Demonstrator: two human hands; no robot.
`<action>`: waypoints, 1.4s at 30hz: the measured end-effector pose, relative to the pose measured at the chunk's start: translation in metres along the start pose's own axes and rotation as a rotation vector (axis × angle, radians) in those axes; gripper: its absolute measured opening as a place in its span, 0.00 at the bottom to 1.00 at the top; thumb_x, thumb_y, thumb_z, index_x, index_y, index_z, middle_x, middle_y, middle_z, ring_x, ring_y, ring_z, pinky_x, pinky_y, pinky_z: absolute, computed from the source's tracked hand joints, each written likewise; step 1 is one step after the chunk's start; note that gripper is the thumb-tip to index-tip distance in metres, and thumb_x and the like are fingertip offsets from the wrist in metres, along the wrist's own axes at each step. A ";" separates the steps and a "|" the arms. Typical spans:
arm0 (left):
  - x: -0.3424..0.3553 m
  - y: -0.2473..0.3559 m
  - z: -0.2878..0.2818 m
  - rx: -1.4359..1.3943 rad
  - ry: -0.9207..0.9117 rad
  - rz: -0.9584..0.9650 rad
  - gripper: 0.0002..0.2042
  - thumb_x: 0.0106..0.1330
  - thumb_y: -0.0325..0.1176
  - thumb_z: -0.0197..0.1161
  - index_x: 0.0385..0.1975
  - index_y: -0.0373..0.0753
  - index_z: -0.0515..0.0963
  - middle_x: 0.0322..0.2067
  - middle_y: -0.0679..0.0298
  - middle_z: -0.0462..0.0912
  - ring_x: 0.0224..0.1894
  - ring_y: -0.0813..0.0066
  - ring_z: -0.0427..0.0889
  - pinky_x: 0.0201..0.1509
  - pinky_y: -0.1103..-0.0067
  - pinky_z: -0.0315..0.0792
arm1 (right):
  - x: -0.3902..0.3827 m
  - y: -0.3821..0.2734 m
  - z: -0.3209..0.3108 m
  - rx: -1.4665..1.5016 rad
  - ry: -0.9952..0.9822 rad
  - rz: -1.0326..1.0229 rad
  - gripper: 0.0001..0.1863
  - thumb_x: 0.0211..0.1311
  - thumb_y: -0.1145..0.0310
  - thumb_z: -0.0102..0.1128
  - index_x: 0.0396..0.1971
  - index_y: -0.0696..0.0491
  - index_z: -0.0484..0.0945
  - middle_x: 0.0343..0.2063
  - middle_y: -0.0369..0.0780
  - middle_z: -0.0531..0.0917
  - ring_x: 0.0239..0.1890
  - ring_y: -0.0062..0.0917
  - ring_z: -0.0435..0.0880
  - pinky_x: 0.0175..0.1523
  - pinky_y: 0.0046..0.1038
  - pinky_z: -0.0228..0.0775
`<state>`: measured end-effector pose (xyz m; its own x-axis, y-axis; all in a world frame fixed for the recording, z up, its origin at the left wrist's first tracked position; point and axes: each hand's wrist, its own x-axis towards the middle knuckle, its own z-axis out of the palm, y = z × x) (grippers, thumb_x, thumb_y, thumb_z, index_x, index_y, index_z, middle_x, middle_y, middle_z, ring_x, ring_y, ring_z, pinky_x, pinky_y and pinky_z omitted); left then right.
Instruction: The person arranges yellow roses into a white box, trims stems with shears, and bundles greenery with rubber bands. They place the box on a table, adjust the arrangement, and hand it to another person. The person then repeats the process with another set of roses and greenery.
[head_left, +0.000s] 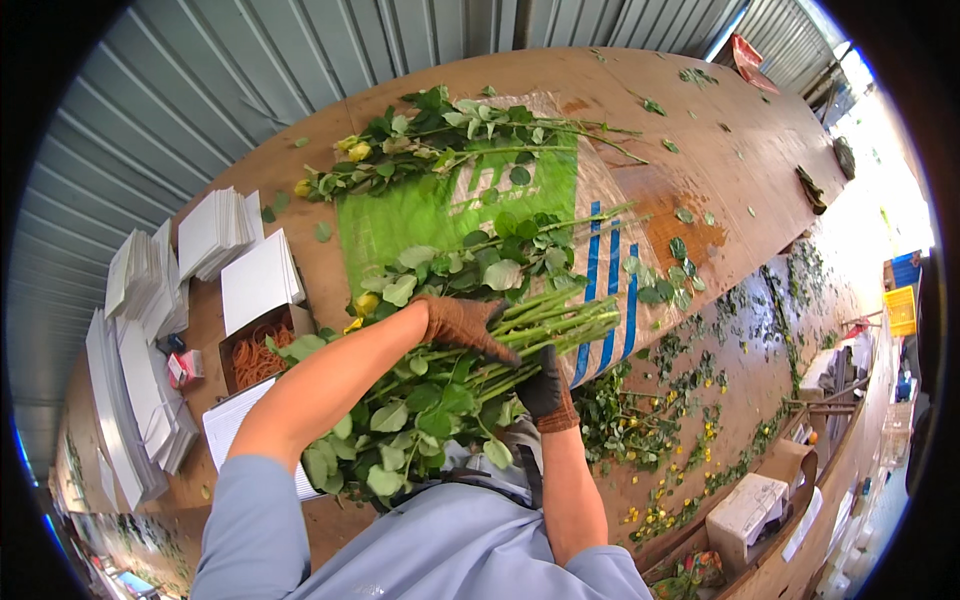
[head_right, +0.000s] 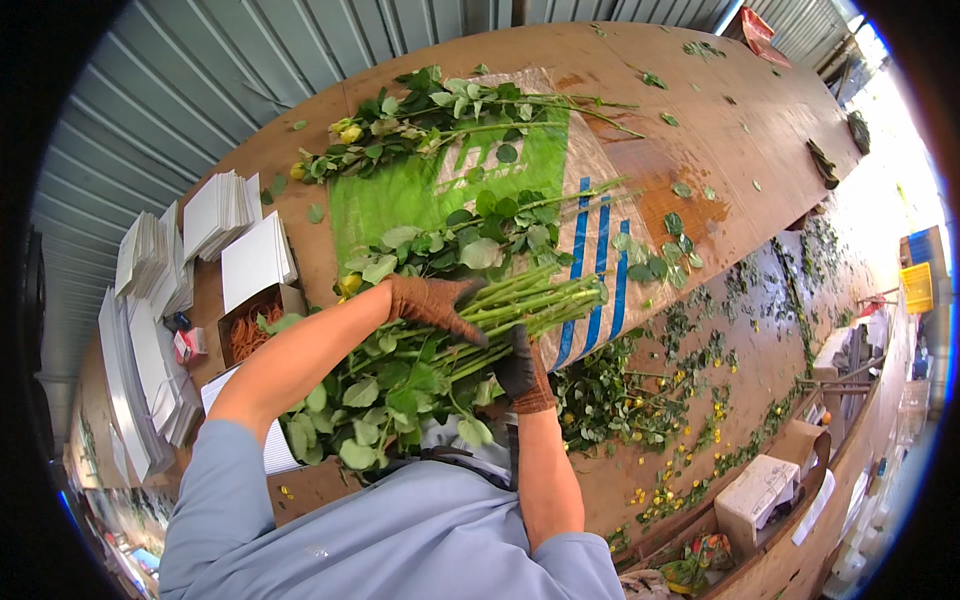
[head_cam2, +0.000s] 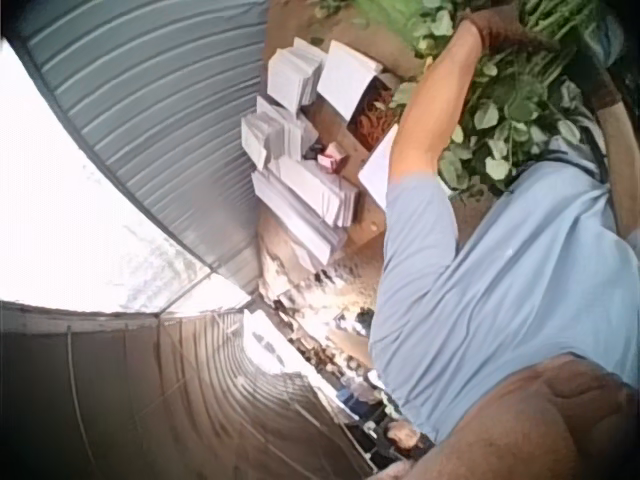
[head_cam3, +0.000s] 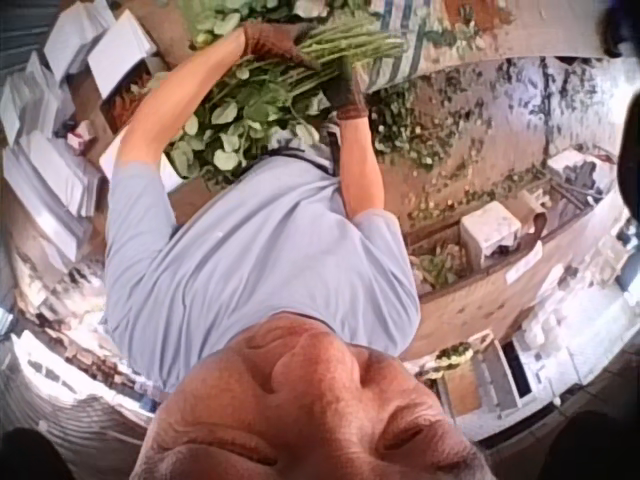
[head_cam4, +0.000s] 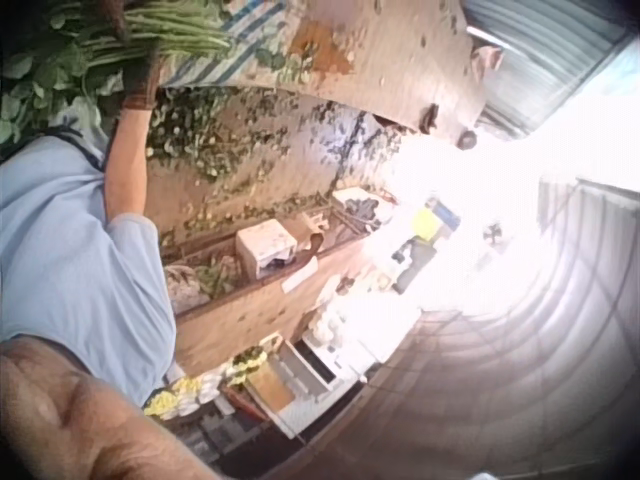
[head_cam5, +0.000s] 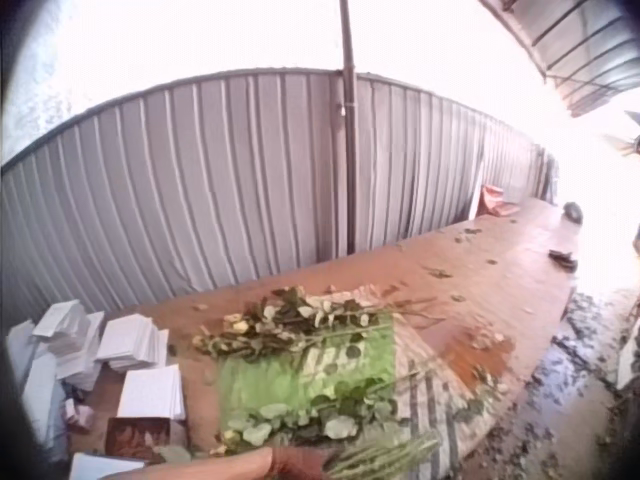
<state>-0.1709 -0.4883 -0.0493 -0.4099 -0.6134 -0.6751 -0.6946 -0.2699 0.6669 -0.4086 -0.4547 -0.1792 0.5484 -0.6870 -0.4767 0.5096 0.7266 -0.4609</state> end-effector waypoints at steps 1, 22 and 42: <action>-0.010 0.008 0.002 0.032 0.023 -0.003 0.63 0.49 0.68 0.74 0.75 0.33 0.46 0.73 0.45 0.56 0.74 0.54 0.59 0.75 0.65 0.59 | -0.002 -0.006 0.005 -0.010 -0.106 0.005 0.37 0.69 0.50 0.62 0.70 0.51 0.61 0.65 0.44 0.71 0.64 0.39 0.72 0.69 0.41 0.65; -0.056 0.098 0.034 0.408 0.506 -0.353 0.54 0.44 0.60 0.77 0.70 0.37 0.61 0.44 0.50 0.85 0.46 0.51 0.85 0.48 0.62 0.80 | 0.021 -0.020 0.053 -0.143 -0.103 0.029 0.28 0.66 0.61 0.67 0.61 0.56 0.69 0.58 0.44 0.76 0.59 0.33 0.76 0.62 0.41 0.70; -0.052 0.091 0.040 0.404 0.612 -0.303 0.38 0.45 0.55 0.74 0.59 0.47 0.74 0.40 0.52 0.87 0.42 0.50 0.86 0.46 0.61 0.80 | -0.006 -0.150 0.213 -1.649 -1.779 -1.211 0.12 0.56 0.63 0.64 0.30 0.58 0.81 0.18 0.48 0.81 0.24 0.43 0.85 0.31 0.41 0.78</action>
<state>-0.2367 -0.4510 0.0340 0.1477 -0.8870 -0.4374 -0.9328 -0.2719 0.2365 -0.3471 -0.5571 0.0524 0.7074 0.5649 0.4248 0.6783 -0.7116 -0.1833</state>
